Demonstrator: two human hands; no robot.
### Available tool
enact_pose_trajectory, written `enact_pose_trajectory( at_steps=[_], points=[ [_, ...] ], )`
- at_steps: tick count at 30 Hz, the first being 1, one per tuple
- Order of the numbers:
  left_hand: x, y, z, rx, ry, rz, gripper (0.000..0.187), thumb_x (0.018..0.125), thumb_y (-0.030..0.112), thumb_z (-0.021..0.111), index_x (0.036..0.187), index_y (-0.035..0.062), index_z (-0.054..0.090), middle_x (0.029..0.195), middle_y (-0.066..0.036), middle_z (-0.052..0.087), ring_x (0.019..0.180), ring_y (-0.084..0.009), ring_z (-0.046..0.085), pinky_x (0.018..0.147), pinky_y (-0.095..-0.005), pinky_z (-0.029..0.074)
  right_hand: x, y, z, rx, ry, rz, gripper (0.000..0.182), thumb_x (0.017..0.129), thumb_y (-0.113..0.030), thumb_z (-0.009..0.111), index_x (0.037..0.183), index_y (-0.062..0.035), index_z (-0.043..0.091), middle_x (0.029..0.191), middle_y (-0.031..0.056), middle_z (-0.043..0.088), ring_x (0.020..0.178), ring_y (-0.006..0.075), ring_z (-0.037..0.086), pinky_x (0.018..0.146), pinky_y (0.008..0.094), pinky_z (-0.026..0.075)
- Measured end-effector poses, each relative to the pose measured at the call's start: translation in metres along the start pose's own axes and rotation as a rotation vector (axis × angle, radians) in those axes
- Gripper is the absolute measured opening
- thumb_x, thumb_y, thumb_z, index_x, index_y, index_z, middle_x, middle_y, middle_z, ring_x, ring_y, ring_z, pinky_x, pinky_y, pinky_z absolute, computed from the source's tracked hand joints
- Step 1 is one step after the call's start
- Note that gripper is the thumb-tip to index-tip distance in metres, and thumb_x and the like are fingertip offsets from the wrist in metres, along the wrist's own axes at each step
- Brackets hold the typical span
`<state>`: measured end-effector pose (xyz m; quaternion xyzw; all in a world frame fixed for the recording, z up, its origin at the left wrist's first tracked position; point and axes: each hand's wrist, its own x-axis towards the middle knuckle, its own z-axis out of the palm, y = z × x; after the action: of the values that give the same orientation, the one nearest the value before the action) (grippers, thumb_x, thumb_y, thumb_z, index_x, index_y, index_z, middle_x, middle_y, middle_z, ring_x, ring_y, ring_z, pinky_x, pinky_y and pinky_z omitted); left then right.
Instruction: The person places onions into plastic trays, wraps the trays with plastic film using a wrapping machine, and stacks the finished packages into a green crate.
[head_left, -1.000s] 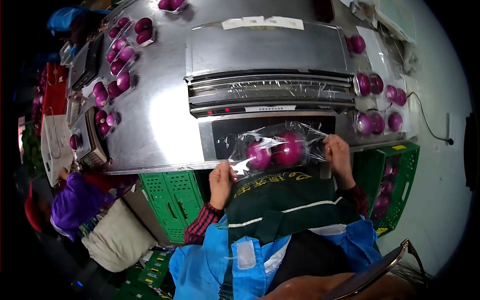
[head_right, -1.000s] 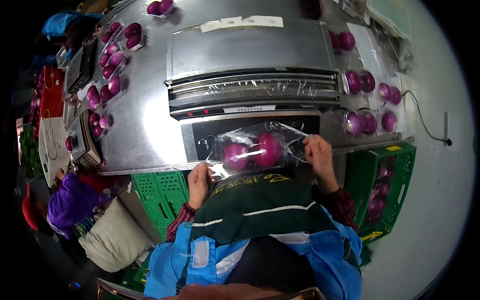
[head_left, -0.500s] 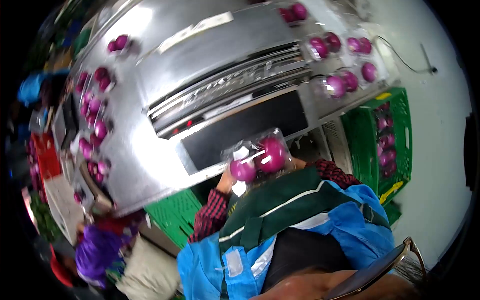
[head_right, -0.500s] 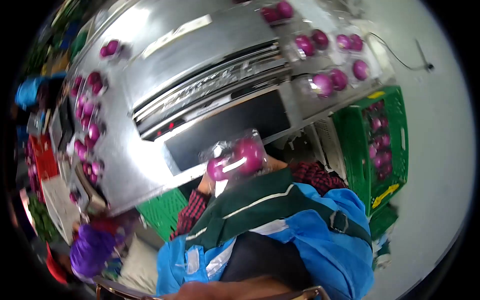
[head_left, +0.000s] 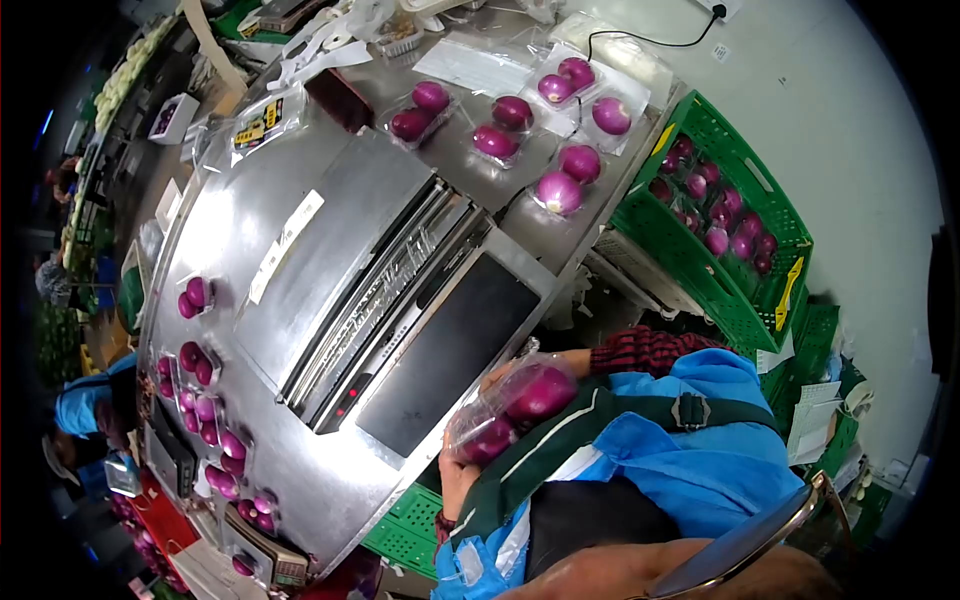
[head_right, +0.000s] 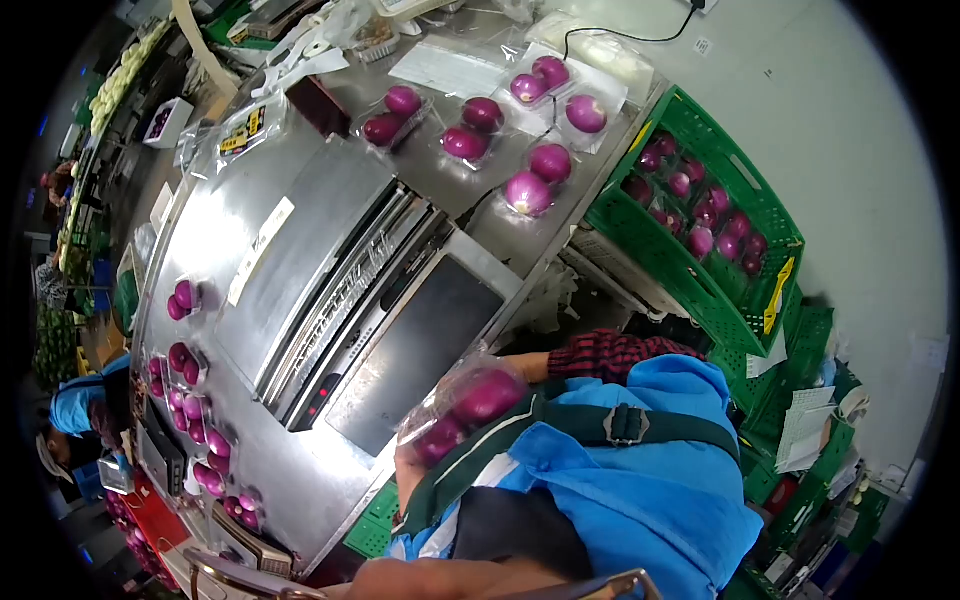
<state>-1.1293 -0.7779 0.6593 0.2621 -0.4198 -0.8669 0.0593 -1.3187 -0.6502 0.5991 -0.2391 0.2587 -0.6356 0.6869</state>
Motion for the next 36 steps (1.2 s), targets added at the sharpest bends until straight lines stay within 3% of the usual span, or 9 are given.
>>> enact_pose_trajectory(
  at_steps=[3, 5, 10, 17, 21, 22, 30, 33, 36],
  points=[
    [0.015, 0.002, 0.001, 0.502, -0.05, 0.053, 0.055, 0.095, 0.042, 0.036, 0.125, -0.0033, 0.042, 0.115, -0.015, 0.055, 0.106, -0.0243, 0.054, 0.093, -0.0314, 0.04, 0.011, -0.017, -0.009, 0.386, 0.035, -0.113, 0.043, 0.092, -0.037, 0.048, 0.12, -0.0046, 0.051, 0.13, 0.0156, 0.044, 0.121, 0.0238, 0.043, 0.104, 0.0377, 0.032],
    [0.035, -0.021, 0.001, -0.204, 0.239, -0.171, 0.06, 0.095, 0.049, 0.03, 0.127, -0.0015, 0.04, 0.115, -0.015, 0.055, 0.105, -0.0246, 0.055, 0.092, -0.0354, 0.043, -0.005, -0.07, 0.002, 0.627, 0.068, -0.106, 0.056, 0.091, -0.046, 0.046, 0.128, -0.0045, 0.044, 0.134, 0.0149, 0.04, 0.128, 0.0266, 0.036, 0.107, 0.0424, 0.026],
    [0.114, 0.025, 0.062, -0.015, 0.093, 0.029, 0.061, 0.094, 0.052, 0.03, 0.13, 0.0027, 0.037, 0.122, -0.015, 0.051, 0.111, -0.0272, 0.053, 0.096, -0.043, 0.042, -0.032, -0.119, -0.012, -0.066, 0.627, -0.147, 0.051, 0.095, -0.038, 0.042, 0.136, -0.009, 0.033, 0.135, 0.0088, 0.041, 0.121, 0.021, 0.045, 0.089, 0.0383, 0.048],
    [0.192, 0.041, 0.127, 0.104, -0.203, -0.005, 0.059, 0.093, 0.023, 0.052, 0.141, 0.0071, 0.023, 0.133, -0.012, 0.04, 0.115, -0.0239, 0.047, 0.093, -0.0366, 0.044, -0.042, -0.26, -0.218, 0.019, 1.034, -0.604, 0.017, 0.093, -0.033, 0.048, 0.089, -0.0174, 0.055, 0.071, -0.0047, 0.052, 0.049, 0.0055, 0.041, 0.041, 0.0227, 0.033],
    [0.184, 0.044, 0.099, 0.029, -0.143, -0.107, 0.052, 0.091, 0.018, 0.054, 0.137, 0.0035, 0.032, 0.125, -0.012, 0.05, 0.105, -0.0156, 0.054, 0.088, -0.0281, 0.047, -0.096, -0.367, -0.427, -0.179, 0.663, -0.393, 0.031, 0.089, -0.037, 0.054, 0.106, -0.0115, 0.055, 0.095, 0.0032, 0.06, 0.081, 0.0163, 0.058, 0.074, 0.0317, 0.048],
    [0.178, 0.048, 0.095, 0.017, -0.074, -0.054, 0.053, 0.09, 0.018, 0.056, 0.135, 0.002, 0.034, 0.122, -0.012, 0.052, 0.102, -0.0135, 0.054, 0.085, -0.0264, 0.047, -0.073, -0.38, -0.408, -0.289, 1.121, -0.535, 0.036, 0.089, -0.038, 0.055, 0.113, -0.0102, 0.052, 0.101, 0.005, 0.058, 0.087, 0.0179, 0.056, 0.08, 0.0327, 0.047],
    [0.127, 0.075, -0.013, -0.034, 0.731, 0.343, 0.033, 0.088, 0.013, 0.058, 0.118, -0.0007, 0.051, 0.106, -0.011, 0.061, 0.087, -0.0134, 0.059, 0.076, -0.0267, 0.05, -0.049, -0.44, -0.64, -0.817, 1.178, 0.011, 0.039, 0.087, -0.034, 0.051, 0.107, -0.0026, 0.062, 0.096, 0.0077, 0.063, 0.091, 0.0193, 0.059, 0.082, 0.0311, 0.046],
    [0.092, 0.084, -0.093, -0.092, 1.051, 0.564, 0.029, 0.089, 0.014, 0.058, 0.112, -0.0027, 0.055, 0.099, -0.011, 0.062, 0.08, -0.0127, 0.059, 0.072, -0.0253, 0.049, -0.027, -0.453, -0.629, -1.998, 1.266, 0.156, 0.04, 0.085, -0.021, 0.043, 0.115, 0.0009, 0.058, 0.107, 0.0149, 0.063, 0.101, 0.0244, 0.058, 0.088, 0.0317, 0.043],
    [0.065, 0.092, -0.191, -0.095, 1.269, 0.604, 0.035, 0.09, 0.022, 0.057, 0.114, -0.0032, 0.053, 0.101, -0.012, 0.06, 0.085, -0.0168, 0.059, 0.074, -0.029, 0.05, 0.038, -0.463, -0.505, -1.91, 1.233, -0.009, 0.036, 0.089, -0.019, 0.046, 0.119, -0.0001, 0.055, 0.116, 0.0136, 0.059, 0.107, 0.0255, 0.055, 0.091, 0.0323, 0.04]
  ],
)
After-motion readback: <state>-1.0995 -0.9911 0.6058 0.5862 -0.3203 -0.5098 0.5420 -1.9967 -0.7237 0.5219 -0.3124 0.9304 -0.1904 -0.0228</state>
